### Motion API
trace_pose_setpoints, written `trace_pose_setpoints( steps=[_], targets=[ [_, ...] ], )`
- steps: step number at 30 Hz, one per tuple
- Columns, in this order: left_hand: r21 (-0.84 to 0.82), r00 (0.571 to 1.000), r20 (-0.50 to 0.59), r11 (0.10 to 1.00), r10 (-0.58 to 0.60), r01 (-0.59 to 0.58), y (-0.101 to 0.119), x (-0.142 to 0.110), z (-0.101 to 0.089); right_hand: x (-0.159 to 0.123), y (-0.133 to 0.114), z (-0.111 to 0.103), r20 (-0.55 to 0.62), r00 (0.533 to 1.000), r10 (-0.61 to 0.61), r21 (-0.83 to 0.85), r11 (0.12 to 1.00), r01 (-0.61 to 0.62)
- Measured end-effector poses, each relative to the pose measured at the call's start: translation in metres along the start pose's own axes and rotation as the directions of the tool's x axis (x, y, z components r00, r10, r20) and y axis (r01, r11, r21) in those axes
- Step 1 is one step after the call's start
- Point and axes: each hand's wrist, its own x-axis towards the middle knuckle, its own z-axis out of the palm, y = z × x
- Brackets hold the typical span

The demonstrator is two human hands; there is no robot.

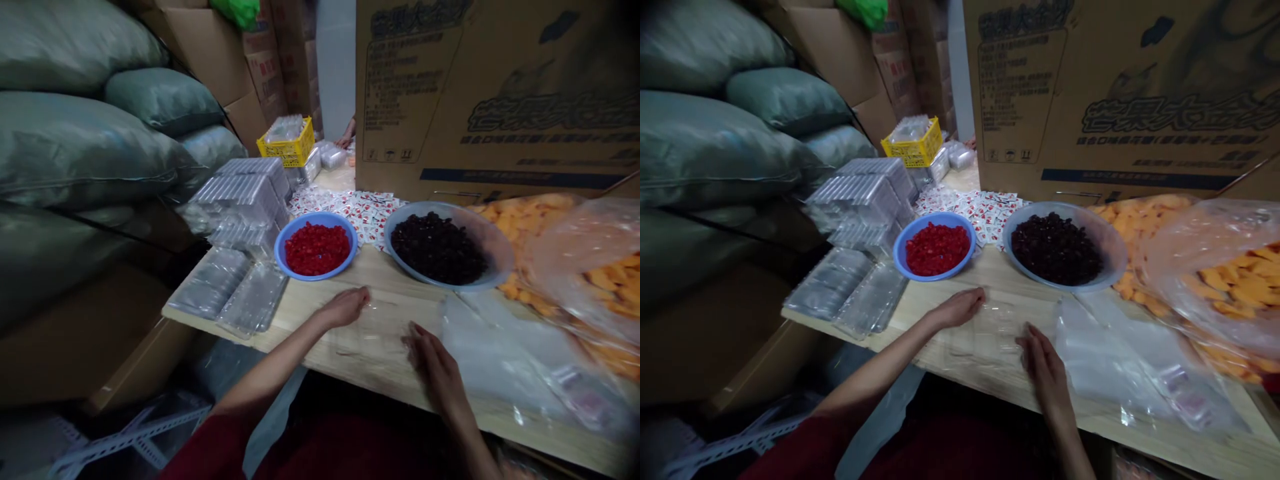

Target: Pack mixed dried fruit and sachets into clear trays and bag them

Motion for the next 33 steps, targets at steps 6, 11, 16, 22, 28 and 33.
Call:
trace_pose_setpoints(
  steps=[6,11,16,22,28,33],
  targets=[
    [0.060,0.985,-0.147,0.994,0.095,-0.087,0.033,0.008,0.002,0.001,0.015,0.012,-0.045,0.944,-0.327,-0.463,0.844,0.271],
    [0.136,0.840,-0.543,0.989,0.021,0.063,0.000,-0.005,-0.075,-0.011,-0.012,-0.008,0.050,0.891,-0.450,-0.658,0.656,0.368],
    [0.355,0.879,-0.220,0.804,-0.424,0.477,-0.084,0.020,-0.123,0.034,-0.083,-0.042,0.007,0.755,-0.656,-0.746,0.499,0.441],
    [0.334,0.902,-0.187,0.838,-0.389,0.431,-0.100,0.034,-0.115,0.175,-0.149,-0.063,-0.072,0.806,-0.587,-0.879,0.420,0.227],
    [0.239,0.838,-0.476,0.878,-0.267,0.415,-0.086,0.014,-0.111,0.234,-0.148,-0.068,-0.121,0.851,-0.511,-0.887,0.440,0.138],
    [-0.053,0.741,-0.672,0.996,0.020,-0.074,-0.016,-0.013,-0.065,0.228,-0.143,-0.075,-0.117,0.800,-0.588,-0.852,0.474,0.223]
  ],
)
